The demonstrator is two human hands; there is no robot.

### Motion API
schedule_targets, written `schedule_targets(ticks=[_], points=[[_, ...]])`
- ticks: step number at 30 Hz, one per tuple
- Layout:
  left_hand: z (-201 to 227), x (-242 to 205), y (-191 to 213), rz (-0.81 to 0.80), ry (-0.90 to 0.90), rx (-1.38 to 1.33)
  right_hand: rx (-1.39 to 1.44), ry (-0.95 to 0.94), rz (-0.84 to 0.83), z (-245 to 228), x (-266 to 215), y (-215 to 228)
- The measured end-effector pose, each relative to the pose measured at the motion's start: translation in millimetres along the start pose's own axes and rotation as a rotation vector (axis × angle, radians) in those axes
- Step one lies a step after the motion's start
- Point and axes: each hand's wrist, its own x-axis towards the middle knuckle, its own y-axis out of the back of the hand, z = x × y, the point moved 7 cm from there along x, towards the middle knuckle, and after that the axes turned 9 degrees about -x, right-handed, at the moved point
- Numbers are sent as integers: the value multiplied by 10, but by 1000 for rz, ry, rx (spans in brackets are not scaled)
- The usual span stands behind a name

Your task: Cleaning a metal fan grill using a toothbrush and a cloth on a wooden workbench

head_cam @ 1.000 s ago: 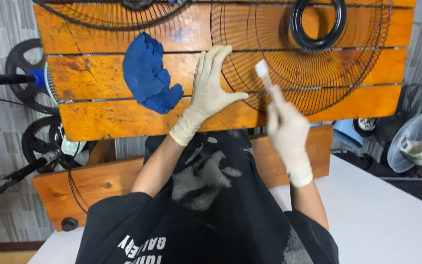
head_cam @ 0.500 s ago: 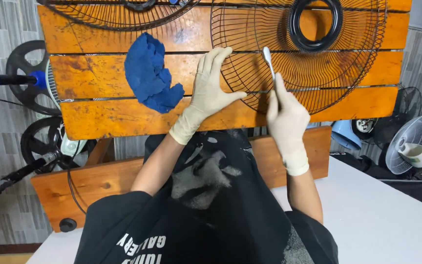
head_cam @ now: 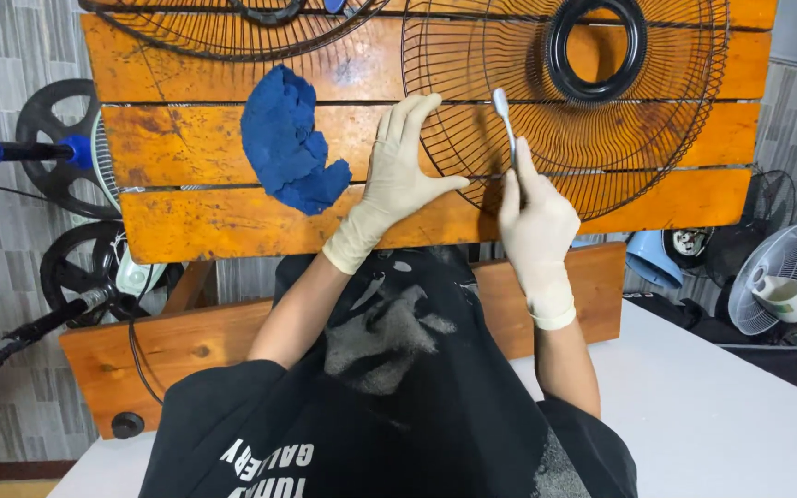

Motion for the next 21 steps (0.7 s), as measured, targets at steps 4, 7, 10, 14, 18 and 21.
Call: schedule_targets(ticks=[4, 7, 10, 14, 18, 21], points=[[-11, -14, -9, 2, 14, 21, 93, 64, -53, -283, -87, -59], [-13, -43, -1, 5, 31, 22, 147, 20, -64, -122, -35, -64], [9, -31, -7, -4, 14, 14, 134, 0, -5, -178, -59, -61], [-20, -41, -14, -7, 14, 28, 2, 22, -19, -170, -60, -53], [-6, -40, -14, -15, 34, 16, 73, 12, -28, -303, -71, -40], [-33, -52, -21, -25, 46, 11, 47, -1, -52, -345, -118, -80]])
